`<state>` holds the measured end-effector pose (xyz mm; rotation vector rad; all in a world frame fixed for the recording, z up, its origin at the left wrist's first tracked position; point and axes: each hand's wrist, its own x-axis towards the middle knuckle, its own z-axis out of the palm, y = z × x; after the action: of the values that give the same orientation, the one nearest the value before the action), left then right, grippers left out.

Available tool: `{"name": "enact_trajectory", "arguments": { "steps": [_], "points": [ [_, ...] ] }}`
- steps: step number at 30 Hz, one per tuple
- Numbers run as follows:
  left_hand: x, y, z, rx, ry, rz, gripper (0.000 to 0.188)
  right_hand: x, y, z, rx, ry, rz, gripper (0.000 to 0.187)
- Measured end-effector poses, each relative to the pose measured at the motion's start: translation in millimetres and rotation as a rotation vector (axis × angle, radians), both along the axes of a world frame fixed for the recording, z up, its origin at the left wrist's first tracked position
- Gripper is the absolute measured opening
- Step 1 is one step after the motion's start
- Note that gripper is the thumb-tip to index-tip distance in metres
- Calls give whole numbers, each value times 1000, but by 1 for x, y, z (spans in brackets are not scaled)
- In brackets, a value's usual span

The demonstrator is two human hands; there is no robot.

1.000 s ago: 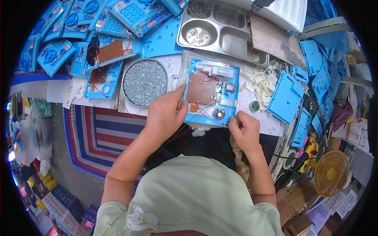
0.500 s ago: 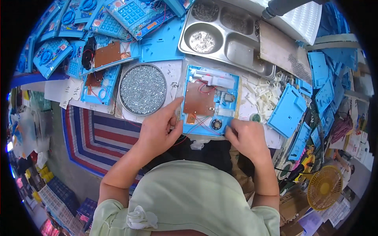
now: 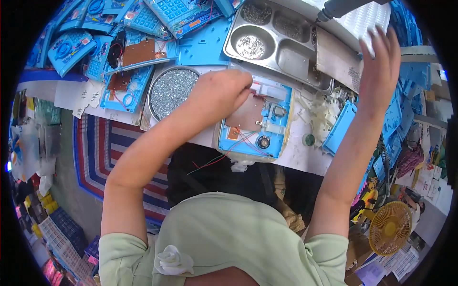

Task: Soldering wires and electronic components into a blue plastic toy assembly.

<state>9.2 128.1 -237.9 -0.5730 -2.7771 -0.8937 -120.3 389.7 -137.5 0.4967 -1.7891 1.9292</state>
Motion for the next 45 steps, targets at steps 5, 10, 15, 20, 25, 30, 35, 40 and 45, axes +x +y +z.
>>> {"name": "enact_trajectory", "arguments": {
  "steps": [5,10,15,20,25,30,35,40,45],
  "points": [
    [-7,4,0,36,-23,-33,19,-38,-25,25,62,-49,167,38],
    [-3,-5,22,110,-179,-90,19,-17,-38,6,158,-207,431,54],
    [-15,-29,90,353,-309,110,29,5,-77,16,141,-167,641,52],
    [-51,-4,154,582,559,98,46,18,-92,8,203,-163,615,55],
    [-66,22,181,931,-62,-164,42,37,-87,-2,134,-195,623,61],
    [-59,38,158,656,304,-310,52,49,-83,-24,-164,-227,606,37],
    [-41,35,139,535,588,-221,49,59,-44,-43,-172,-209,781,36],
    [39,-7,62,278,177,-15,26,102,-66,-9,-166,-302,518,25],
    [70,5,-2,61,101,-47,18,109,-66,-48,-70,-233,523,27]
  ]
}}
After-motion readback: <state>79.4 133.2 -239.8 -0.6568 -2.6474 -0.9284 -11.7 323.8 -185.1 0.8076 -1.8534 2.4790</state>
